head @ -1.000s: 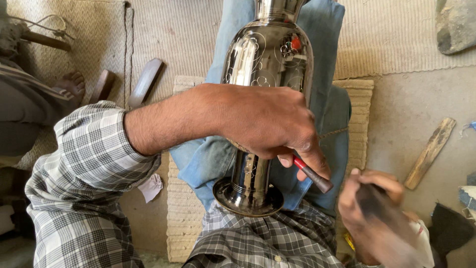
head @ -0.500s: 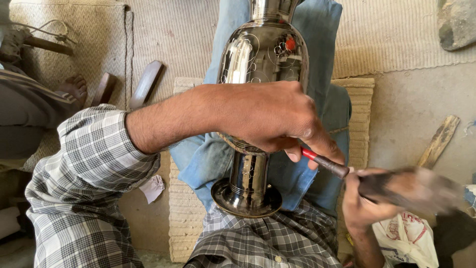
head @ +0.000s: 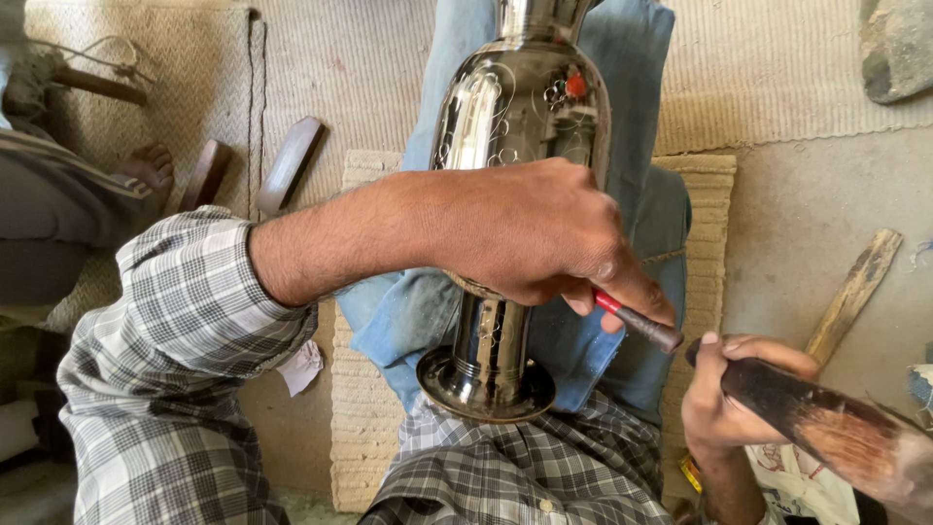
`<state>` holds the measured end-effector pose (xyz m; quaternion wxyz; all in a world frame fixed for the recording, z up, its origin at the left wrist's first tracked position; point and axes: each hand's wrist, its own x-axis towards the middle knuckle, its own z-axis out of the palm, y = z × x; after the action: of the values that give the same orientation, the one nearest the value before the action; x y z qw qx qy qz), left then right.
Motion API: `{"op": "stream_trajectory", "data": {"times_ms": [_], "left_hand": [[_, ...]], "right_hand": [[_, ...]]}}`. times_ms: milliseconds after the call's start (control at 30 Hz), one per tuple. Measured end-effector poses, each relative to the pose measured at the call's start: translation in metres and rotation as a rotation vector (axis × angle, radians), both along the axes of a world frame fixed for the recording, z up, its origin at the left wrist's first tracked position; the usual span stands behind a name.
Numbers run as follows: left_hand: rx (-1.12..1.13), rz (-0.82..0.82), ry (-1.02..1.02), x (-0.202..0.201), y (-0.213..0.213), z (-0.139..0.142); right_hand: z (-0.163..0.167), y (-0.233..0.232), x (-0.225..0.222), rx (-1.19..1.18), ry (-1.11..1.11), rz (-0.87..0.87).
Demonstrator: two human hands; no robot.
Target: The person uses a hammer and a small metal punch to engrave a floral pattern onto the surface of a silver vase. They repeatedly tap the punch against the vase to create indentations, rotating the vase as needed to continue the design.
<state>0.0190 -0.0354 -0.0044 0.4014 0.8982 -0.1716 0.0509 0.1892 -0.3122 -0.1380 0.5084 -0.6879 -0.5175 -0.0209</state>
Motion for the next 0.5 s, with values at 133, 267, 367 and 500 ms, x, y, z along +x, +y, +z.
{"op": "stream_trajectory", "data": {"times_ms": [133,267,367,500], "left_hand": [[0.053,0.081,0.050,-0.005,-0.003,0.006],[0.070,0.175,0.009,-0.012,-0.005,0.011],[0.072,0.225,-0.033,-0.019,-0.004,0.009],[0.104,0.310,-0.038,-0.023,-0.007,0.006]], "right_hand": [[0.003,0.001,0.002,-0.014,-0.007,0.039],[0.009,0.004,0.002,-0.166,-0.165,-0.050],[0.017,0.007,-0.002,0.043,0.320,0.030],[0.027,0.010,0.004,-0.189,0.093,-0.003]]}}
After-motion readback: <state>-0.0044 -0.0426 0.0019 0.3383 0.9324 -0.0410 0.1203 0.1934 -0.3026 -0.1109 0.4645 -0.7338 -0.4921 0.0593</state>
